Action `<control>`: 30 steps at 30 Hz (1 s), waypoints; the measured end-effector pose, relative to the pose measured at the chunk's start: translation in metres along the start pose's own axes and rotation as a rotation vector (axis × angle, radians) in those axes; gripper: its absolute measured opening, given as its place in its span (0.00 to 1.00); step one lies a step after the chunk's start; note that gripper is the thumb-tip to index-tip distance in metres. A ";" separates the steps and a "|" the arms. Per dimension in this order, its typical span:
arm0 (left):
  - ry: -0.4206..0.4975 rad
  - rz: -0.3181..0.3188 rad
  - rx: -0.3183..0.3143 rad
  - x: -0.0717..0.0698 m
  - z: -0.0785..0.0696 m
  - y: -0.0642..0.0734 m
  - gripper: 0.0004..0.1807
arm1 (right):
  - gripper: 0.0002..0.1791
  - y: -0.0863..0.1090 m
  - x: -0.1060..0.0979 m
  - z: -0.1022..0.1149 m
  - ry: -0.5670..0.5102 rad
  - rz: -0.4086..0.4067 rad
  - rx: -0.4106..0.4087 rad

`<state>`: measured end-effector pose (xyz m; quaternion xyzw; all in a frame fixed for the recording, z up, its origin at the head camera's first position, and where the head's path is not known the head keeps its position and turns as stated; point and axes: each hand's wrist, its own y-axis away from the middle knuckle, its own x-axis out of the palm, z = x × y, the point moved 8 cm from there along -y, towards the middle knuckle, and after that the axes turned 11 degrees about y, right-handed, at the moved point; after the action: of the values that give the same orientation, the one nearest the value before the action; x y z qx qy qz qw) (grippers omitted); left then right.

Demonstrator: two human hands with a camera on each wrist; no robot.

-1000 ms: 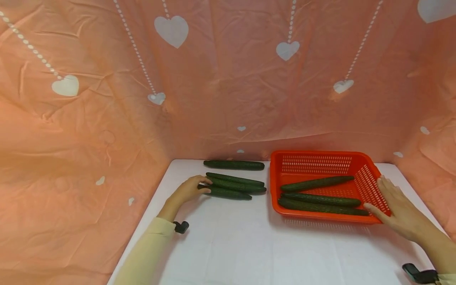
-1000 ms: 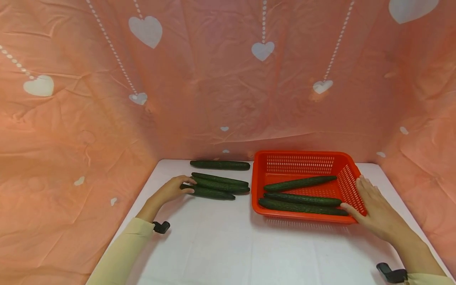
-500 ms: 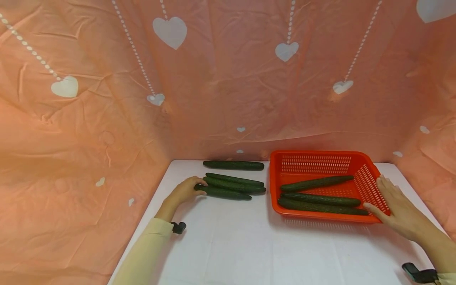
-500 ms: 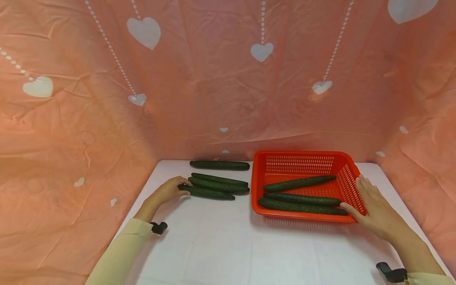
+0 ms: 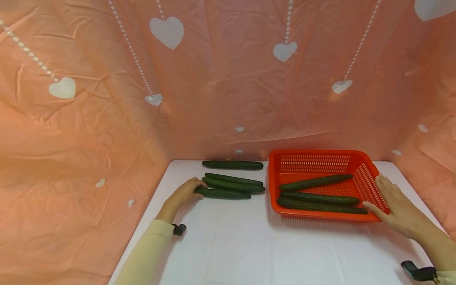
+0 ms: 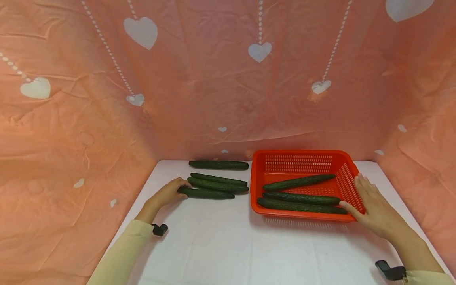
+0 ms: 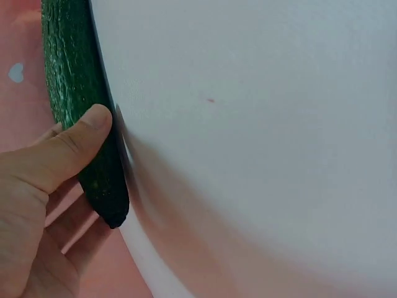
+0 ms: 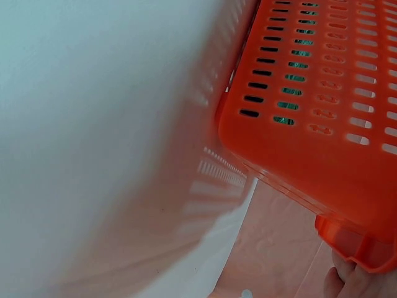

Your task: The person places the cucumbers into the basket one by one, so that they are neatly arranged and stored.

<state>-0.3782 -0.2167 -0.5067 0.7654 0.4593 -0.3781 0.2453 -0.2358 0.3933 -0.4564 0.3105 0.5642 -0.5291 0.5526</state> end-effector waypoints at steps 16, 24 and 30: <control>0.039 -0.026 0.088 0.001 -0.008 0.018 0.20 | 0.54 0.000 0.000 0.000 -0.005 0.008 0.009; 0.057 -0.097 0.174 -0.010 -0.025 0.033 0.20 | 0.53 0.000 0.000 0.002 -0.004 -0.004 0.000; 0.061 -0.156 0.194 -0.020 -0.037 0.034 0.18 | 0.53 0.000 0.000 0.001 -0.007 -0.004 0.003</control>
<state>-0.3409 -0.2155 -0.4675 0.7586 0.4861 -0.4151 0.1259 -0.2356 0.3924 -0.4564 0.3084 0.5622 -0.5320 0.5531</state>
